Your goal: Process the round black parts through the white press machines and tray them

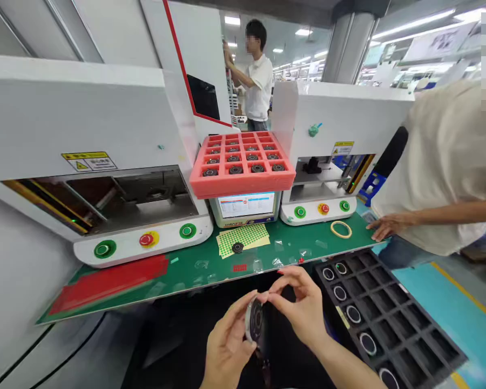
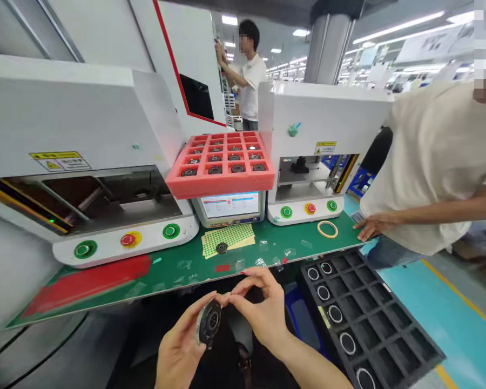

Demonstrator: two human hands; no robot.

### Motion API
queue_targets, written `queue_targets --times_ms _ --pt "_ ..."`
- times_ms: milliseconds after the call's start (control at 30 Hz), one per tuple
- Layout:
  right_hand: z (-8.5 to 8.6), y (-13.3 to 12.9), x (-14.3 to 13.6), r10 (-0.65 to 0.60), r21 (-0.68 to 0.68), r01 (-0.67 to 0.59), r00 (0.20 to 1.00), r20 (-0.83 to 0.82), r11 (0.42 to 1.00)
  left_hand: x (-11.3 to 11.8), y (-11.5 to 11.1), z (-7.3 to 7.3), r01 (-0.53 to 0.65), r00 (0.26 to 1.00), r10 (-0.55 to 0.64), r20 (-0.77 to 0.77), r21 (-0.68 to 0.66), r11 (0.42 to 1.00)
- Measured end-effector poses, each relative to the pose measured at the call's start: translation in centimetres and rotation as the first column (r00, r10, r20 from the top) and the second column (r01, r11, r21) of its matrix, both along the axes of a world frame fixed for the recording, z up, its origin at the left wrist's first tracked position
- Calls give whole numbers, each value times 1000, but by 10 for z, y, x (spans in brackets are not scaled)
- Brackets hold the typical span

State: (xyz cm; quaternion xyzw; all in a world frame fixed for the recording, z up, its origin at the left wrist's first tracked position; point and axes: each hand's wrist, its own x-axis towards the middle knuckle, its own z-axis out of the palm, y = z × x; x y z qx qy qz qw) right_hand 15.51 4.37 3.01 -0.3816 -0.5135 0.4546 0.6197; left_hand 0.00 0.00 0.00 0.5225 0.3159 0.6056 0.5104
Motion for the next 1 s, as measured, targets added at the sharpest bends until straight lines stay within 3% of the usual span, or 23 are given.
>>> queue_targets --times_ms 267,400,467,600,667,800,1000 --pt "-4 -9 5 2 41 -4 999 40 999 2 -3 0 26 1000 -26 12 -19 999" --pt "-15 -2 17 -74 19 73 995 65 997 0 2 5 -92 996 93 13 -67 994" --pt "-22 9 26 -99 -66 103 993 64 992 0 6 8 -131 990 135 33 -109 985" --pt "-28 23 37 203 -315 -166 975 89 934 0 10 17 -171 983 178 49 -126 977" --pt "-23 18 37 281 -327 -259 960 19 909 -1 11 20 -163 987 162 -20 -77 984" --pt "0 1 35 308 -255 -339 939 -155 905 -3 9 25 -98 981 100 -164 22 995" --pt "29 -11 25 402 -204 -446 888 -224 872 -2 1 29 -56 958 74 -276 72 996"
